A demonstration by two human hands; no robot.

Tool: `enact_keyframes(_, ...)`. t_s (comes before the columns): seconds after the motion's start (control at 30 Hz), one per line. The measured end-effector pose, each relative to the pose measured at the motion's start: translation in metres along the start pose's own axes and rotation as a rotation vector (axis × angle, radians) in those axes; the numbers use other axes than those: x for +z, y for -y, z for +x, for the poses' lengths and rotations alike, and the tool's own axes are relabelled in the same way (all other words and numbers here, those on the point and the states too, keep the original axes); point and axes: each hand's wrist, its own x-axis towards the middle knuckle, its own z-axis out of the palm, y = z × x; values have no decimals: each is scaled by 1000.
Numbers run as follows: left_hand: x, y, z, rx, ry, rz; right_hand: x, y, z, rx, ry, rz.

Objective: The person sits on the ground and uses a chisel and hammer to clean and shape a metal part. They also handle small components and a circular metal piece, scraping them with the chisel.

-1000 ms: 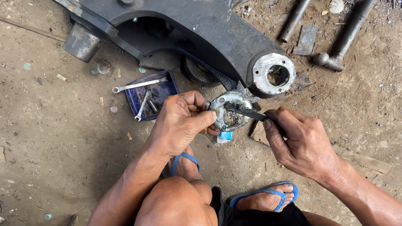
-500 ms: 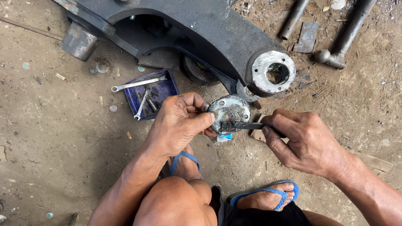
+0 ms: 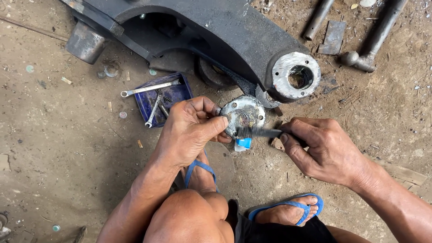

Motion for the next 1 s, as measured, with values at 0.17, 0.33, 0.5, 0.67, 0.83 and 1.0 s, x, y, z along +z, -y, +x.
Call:
enact_keyframes(0.17,-11,6,1,87,3,-75,3,-14,-8,152,136,108)
enact_keyframes(0.33,-16,-1,2,42,-17,103,1,-23,-16,486,121,428)
enact_keyframes(0.5,-15,5,2,39,2,31,5,-5,-3,611,206,365)
enact_keyframes(0.67,-20,15,5,85,34,47,10,2,2,711,259,257)
enact_keyframes(0.83,-40,-14,-8,3,-234,470,2,-9,-14,615,209,288)
enact_keyframes(1.0,-145,46,17,76,-543,243,-33,-51,-69,819,322,271)
